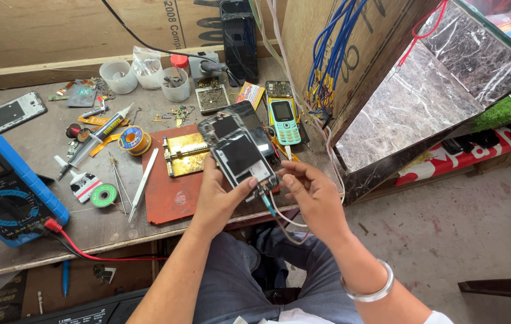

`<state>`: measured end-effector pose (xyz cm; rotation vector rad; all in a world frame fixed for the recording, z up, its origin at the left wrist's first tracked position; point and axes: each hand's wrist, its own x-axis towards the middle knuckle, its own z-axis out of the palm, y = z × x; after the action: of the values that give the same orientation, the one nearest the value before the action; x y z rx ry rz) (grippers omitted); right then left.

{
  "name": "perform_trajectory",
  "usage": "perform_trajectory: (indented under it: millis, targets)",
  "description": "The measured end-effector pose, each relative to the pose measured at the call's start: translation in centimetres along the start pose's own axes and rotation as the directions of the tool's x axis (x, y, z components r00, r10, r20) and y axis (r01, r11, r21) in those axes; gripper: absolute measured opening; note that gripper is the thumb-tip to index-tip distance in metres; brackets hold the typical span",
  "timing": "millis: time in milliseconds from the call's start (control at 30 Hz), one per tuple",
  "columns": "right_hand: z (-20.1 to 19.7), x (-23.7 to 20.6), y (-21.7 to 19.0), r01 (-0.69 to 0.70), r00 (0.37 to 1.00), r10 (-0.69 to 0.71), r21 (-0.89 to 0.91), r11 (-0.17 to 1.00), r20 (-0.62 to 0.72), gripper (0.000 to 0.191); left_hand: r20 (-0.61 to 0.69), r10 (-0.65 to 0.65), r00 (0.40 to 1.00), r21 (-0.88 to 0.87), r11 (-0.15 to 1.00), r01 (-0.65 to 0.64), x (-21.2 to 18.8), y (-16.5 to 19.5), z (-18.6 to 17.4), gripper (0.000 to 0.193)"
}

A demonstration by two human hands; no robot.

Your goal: The person tests smartphones at a repair workbench, connecting a charging cable and using a multimeter, then opens the back cover of a phone and works on its internal board. They handle the charging cable and small components, apply flux from a syringe, and solder the phone board with a soldering iron.

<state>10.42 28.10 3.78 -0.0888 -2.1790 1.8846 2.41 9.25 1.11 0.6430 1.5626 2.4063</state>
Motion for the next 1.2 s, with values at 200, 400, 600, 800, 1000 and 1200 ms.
perform_trajectory:
  millis: [200, 400, 600, 800, 1000, 1200]
  targets:
    - [-2.1, 1.6, 2.2, -0.302, 0.937, 0.232, 0.272, 0.914, 0.260, 0.045, 0.105, 0.044, 0.993, -0.101, 0.994, -0.033, 0.2, -0.1, 0.3, 0.073]
    - [-2.8, 2.2, 3.6, -0.388, 0.911, 0.276, 0.408, 0.827, 0.307, 0.043, 0.110, -0.042, 0.993, 0.023, 0.999, 0.040, 0.2, 0.2, 0.0, 0.063]
    - [-2.9, 2.9, 3.5, -0.372, 0.926, 0.275, 0.515, 0.772, 0.257, 0.042, 0.038, -0.058, 0.998, -0.003, 0.998, 0.059, 0.7, 0.3, 0.3, 0.079]
    - [-2.0, 4.9, 3.8, -0.340, 0.938, 0.323, 0.502, 0.795, 0.124, 0.038, -0.021, 0.008, 1.000, 0.005, 1.000, -0.008, 0.7, -0.2, -0.2, 0.088]
    - [-0.7, 8.2, 3.9, -0.310, 0.951, 0.286, 0.403, 0.861, 0.120, 0.042, -0.069, 0.015, 0.997, 0.008, 1.000, -0.015, 0.7, 0.0, -0.1, 0.082]
    - [0.5, 9.9, 3.4, -0.314, 0.949, 0.309, 0.259, 0.914, 0.060, 0.042, -0.025, 0.004, 1.000, -0.042, 0.999, -0.005, 0.8, 0.5, -0.4, 0.073]
